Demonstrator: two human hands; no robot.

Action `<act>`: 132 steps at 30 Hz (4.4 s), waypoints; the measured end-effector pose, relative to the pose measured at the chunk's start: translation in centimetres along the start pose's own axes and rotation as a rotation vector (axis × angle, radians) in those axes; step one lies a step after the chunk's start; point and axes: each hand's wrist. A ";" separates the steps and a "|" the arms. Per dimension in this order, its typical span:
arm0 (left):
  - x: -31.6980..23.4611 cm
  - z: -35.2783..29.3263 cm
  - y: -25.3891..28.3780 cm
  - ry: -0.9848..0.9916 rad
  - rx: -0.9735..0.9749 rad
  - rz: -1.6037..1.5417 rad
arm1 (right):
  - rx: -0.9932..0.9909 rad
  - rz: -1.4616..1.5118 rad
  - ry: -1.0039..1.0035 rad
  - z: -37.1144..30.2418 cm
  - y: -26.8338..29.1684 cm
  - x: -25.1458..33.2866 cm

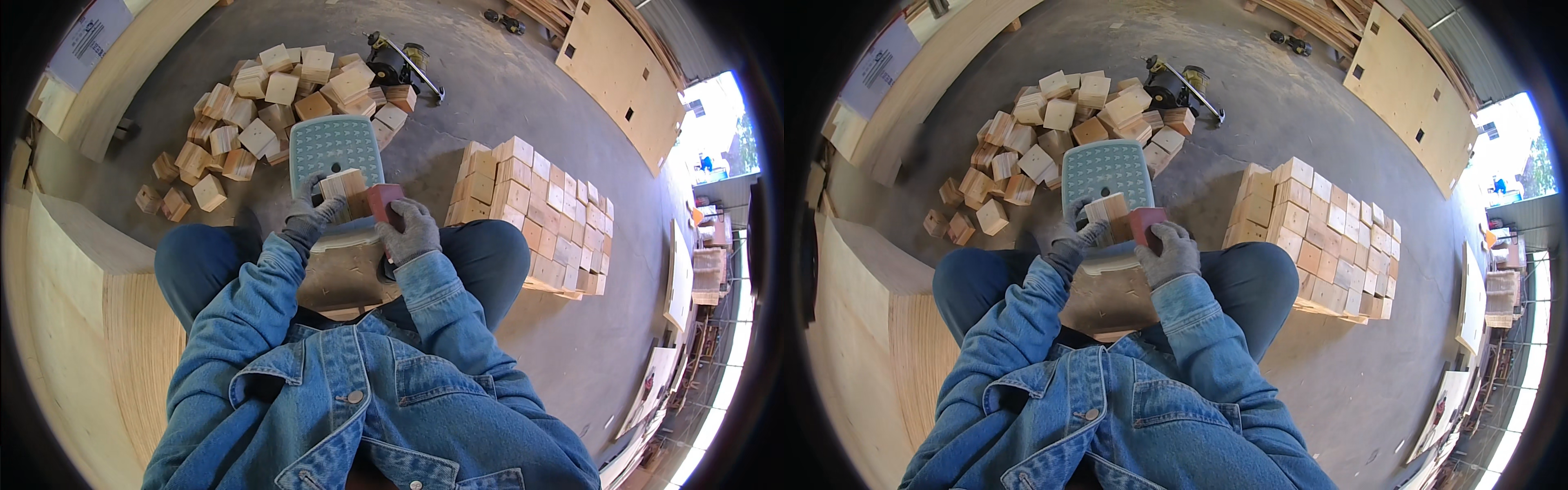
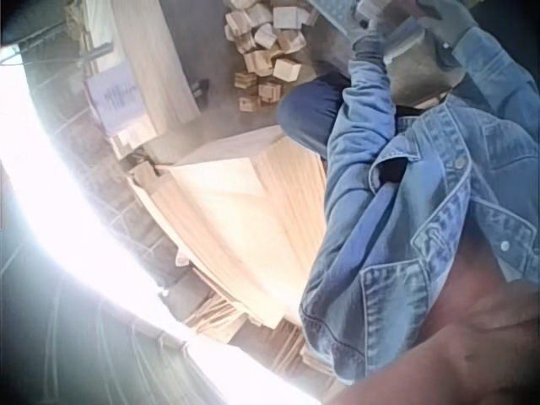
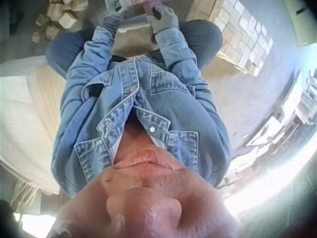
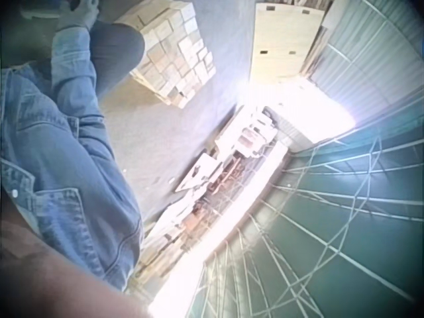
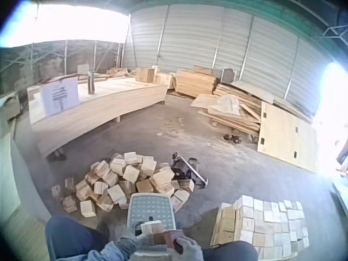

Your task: The person sits on a low stool and sands small wooden blocks one by one using a sanding block. They hold each block in the left hand and rub the sanding block over the surfaces with the right hand, then place the finished block into a stack on the floor.

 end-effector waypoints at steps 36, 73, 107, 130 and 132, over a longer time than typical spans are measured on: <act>6.3 3.6 1.3 -0.182 0.043 0.186 | -0.153 -0.031 0.262 0.1 -1.6 0.1; 3.5 2.6 0.3 -0.379 -0.054 0.505 | -0.052 -0.495 0.468 0.5 -4.3 7.2; 4.9 2.8 -0.3 -0.277 -0.053 0.568 | -0.101 -0.437 0.500 -0.9 -3.2 5.3; 5.0 3.0 -0.8 -0.213 -0.088 0.566 | -0.148 -0.443 0.364 7.6 -4.7 8.0; 5.9 3.1 -0.5 -0.336 -0.092 0.627 | -0.141 -0.444 0.401 5.3 -4.1 7.1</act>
Point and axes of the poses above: each hand's wrist, its own z-axis towards the middle knuckle, its own y-axis out of the back of the hand, x = y × z, and after that the axes turned 13 degrees about -y, right-handed
